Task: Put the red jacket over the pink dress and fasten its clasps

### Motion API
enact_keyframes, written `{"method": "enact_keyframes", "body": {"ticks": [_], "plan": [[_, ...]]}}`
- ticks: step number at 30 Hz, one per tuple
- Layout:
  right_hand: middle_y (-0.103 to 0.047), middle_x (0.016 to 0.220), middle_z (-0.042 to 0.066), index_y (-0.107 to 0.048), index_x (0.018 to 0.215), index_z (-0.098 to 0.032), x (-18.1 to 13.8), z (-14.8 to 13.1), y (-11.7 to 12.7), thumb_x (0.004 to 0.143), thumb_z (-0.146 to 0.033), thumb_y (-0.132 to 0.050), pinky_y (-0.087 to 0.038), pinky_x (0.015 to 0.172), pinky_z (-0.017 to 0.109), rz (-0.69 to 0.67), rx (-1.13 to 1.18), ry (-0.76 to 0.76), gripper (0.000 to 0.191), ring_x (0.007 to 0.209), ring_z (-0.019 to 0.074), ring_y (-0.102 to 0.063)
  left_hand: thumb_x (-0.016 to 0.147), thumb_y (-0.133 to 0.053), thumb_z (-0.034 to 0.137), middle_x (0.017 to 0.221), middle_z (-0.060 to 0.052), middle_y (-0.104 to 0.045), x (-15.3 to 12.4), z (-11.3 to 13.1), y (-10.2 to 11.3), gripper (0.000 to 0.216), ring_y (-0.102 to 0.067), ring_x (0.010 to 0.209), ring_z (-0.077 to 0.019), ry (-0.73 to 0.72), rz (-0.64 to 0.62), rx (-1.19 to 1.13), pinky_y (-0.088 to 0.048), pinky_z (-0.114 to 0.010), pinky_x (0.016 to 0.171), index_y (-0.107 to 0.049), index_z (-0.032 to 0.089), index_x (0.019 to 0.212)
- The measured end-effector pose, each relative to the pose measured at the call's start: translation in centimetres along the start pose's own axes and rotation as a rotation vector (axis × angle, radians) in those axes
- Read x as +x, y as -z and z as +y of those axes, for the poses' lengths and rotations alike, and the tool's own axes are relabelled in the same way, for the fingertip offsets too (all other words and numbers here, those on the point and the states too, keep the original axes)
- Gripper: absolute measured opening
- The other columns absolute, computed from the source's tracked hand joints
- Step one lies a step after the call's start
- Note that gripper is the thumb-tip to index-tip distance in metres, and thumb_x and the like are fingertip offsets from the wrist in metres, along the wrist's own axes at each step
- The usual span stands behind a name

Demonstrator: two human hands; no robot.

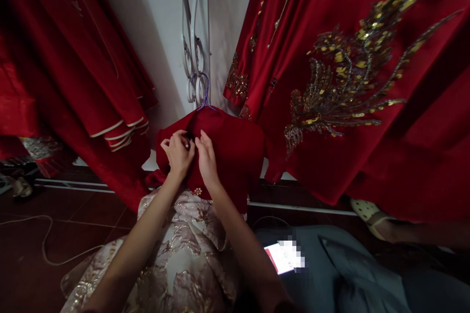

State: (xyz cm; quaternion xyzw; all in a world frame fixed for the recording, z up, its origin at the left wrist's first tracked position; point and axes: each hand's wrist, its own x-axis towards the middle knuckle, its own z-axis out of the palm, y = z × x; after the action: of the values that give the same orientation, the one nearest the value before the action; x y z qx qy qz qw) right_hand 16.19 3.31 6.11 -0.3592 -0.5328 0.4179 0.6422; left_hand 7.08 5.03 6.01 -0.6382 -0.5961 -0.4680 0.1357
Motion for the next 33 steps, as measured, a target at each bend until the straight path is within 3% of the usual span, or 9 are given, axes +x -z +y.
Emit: {"method": "enact_keyframes", "body": {"ticks": [3, 5, 9, 15, 20, 23, 26, 28, 33], "plan": [[-0.028, 0.144, 0.02, -0.031, 0.134, -0.011, 1.7, -0.2, -0.5, 0.077, -0.064, -0.045, -0.02, 0.108, 0.051, 0.072, -0.252, -0.153, 0.079, 0.136, 0.032, -0.018, 0.078, -0.046, 0.018, 0.109, -0.015, -0.057, 0.9, -0.7, 0.8, 0.045, -0.051, 0.1, -0.0309, 0.106, 0.016, 0.096, -0.031, -0.049, 0.089, -0.042, 0.015, 0.122], [-0.019, 0.144, 0.028, -0.025, 0.135, -0.003, 2.3, 0.1, 0.6, 0.073, -0.067, -0.048, -0.013, 0.106, 0.056, 0.206, -0.471, -0.106, 0.092, 0.136, 0.0386, -0.008, 0.074, -0.048, 0.017, 0.114, -0.018, -0.052, 1.7, -1.7, 1.6, 0.051, -0.047, 0.105, -0.0344, 0.167, 0.042, 0.145, -0.033, -0.049, 0.088, -0.041, 0.015, 0.125], [-0.038, 0.128, 0.034, -0.033, 0.124, 0.003, 4.1, 0.1, 5.5, 0.078, -0.061, -0.046, -0.024, 0.101, 0.054, 0.34, -0.876, 0.005, 0.079, 0.126, 0.0401, -0.031, 0.072, -0.05, 0.013, 0.12, -0.018, -0.047, 3.9, -5.0, 3.3, 0.05, -0.046, 0.109, -0.0335, 0.212, 0.075, 0.158, -0.039, -0.044, 0.087, -0.045, 0.017, 0.122], [-0.051, 0.115, 0.028, -0.044, 0.116, -0.003, 7.7, -1.2, 11.6, 0.082, -0.055, -0.046, -0.036, 0.094, 0.044, 0.129, -1.141, -0.005, 0.062, 0.113, 0.0349, -0.048, 0.078, -0.048, 0.023, 0.097, -0.011, -0.064, 7.3, -8.8, 4.2, 0.033, -0.059, 0.091, -0.0304, 0.345, -0.251, 0.15, -0.044, -0.041, 0.076, -0.058, 0.027, 0.109], [-0.052, 0.118, 0.027, -0.047, 0.118, -0.003, 9.4, -2.1, 12.4, 0.082, -0.058, -0.045, -0.039, 0.09, 0.04, 0.114, -1.289, 0.034, 0.066, 0.113, 0.0323, -0.049, 0.075, -0.052, 0.029, 0.104, -0.01, -0.065, 8.5, -9.9, 4.2, 0.032, -0.06, 0.095, -0.0309, 0.336, -0.33, 0.14, -0.045, -0.041, 0.078, -0.063, 0.026, 0.105], [-0.058, 0.111, 0.026, -0.054, 0.111, -0.005, 10.4, -3.5, 12.6, 0.074, -0.063, -0.053, -0.043, 0.082, 0.039, 0.005, -1.423, -0.003, 0.068, 0.106, 0.0319, -0.054, 0.071, -0.052, 0.024, 0.094, -0.008, -0.069, 8.8, -11.1, 4.7, 0.03, -0.062, 0.088, -0.0258, 0.385, -0.428, -0.006, -0.048, -0.034, 0.076, -0.066, 0.02, 0.098], [-0.065, 0.083, 0.018, -0.065, 0.081, -0.012, 11.4, -5.9, 13.5, 0.063, -0.068, -0.061, -0.045, 0.071, 0.037, -0.159, -1.555, -0.131, 0.059, 0.085, 0.0293, -0.062, 0.068, -0.051, 0.023, 0.076, -0.005, -0.07, 8.3, -12.5, 5.4, 0.027, -0.064, 0.071, -0.0209, 0.521, -0.678, -0.29, -0.05, -0.028, 0.066, -0.067, 0.015, 0.088], [-0.062, 0.064, 0.011, -0.062, 0.06, -0.016, 11.9, -7.6, 14.3, 0.059, -0.072, -0.06, -0.044, 0.063, 0.033, -0.298, -1.576, -0.21, 0.055, 0.07, 0.0245, -0.061, 0.066, -0.052, 0.027, 0.069, -0.004, -0.069, 7.2, -13.2, 5.8, 0.025, -0.063, 0.066, -0.02, 0.59, -0.828, -0.397, -0.05, -0.027, 0.061, -0.067, 0.015, 0.082], [-0.054, 0.051, 0.002, -0.062, 0.053, -0.017, 11.7, -10.0, 16.9, 0.063, -0.072, -0.055, -0.038, 0.051, 0.026, -0.669, -1.274, -0.255, 0.056, 0.05, 0.0127, -0.051, 0.061, -0.059, 0.033, 0.055, -0.001, -0.063, 3.2, -14.5, 5.5, 0.018, -0.061, 0.059, -0.0193, 0.566, -1.009, -0.128, -0.045, -0.024, 0.051, -0.063, 0.016, 0.063]]}}
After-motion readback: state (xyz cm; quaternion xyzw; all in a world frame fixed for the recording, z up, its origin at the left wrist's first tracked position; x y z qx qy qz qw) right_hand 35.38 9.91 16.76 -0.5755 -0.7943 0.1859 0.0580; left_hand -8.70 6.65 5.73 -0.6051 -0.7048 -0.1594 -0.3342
